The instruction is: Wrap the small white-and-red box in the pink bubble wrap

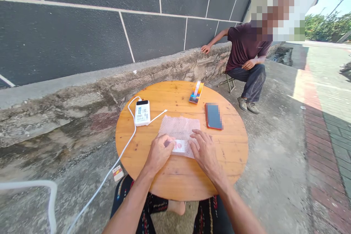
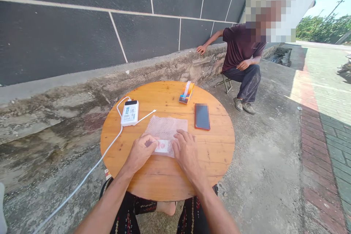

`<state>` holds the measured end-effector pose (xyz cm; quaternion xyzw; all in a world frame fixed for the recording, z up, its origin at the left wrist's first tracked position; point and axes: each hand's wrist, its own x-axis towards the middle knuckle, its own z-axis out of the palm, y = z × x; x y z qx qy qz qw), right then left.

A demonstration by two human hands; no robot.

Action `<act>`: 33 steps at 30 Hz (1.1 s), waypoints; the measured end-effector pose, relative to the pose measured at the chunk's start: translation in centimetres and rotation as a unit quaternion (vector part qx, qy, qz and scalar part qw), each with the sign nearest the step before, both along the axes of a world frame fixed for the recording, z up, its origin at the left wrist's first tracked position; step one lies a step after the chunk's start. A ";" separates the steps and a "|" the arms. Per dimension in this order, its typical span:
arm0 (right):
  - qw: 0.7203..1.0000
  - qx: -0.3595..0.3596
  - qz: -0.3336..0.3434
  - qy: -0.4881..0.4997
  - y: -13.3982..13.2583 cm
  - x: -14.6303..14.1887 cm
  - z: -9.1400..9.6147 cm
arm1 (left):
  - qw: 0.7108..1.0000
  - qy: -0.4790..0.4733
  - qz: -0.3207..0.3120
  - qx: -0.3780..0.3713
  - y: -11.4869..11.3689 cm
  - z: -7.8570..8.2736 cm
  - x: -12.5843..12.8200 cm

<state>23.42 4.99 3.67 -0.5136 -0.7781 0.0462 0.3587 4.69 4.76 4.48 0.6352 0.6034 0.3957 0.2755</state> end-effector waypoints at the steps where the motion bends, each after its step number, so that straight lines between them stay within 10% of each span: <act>1: 1.000 0.014 -0.009 -0.016 -0.8 -0.2 0.6 | 1.000 -0.003 0.000 -0.001 0.0 0.0 0.0; 7: 0.990 0.033 0.094 -0.096 -4.2 -2.4 1.7 | 1.000 0.011 -0.002 0.006 -0.1 0.0 0.1; 18: 0.980 0.013 0.105 -0.169 -2.6 -2.7 0.8 | 1.000 0.016 -0.011 0.005 0.0 -0.1 -0.4; 26: 0.976 0.013 0.089 -0.201 -2.7 -2.8 1.4 | 0.996 0.039 0.079 -0.002 -1.8 -0.9 -5.7; 33: 0.977 0.025 0.090 -0.191 -2.6 -2.8 1.3 | 0.984 -0.050 0.068 -0.157 -4.4 -0.9 -7.5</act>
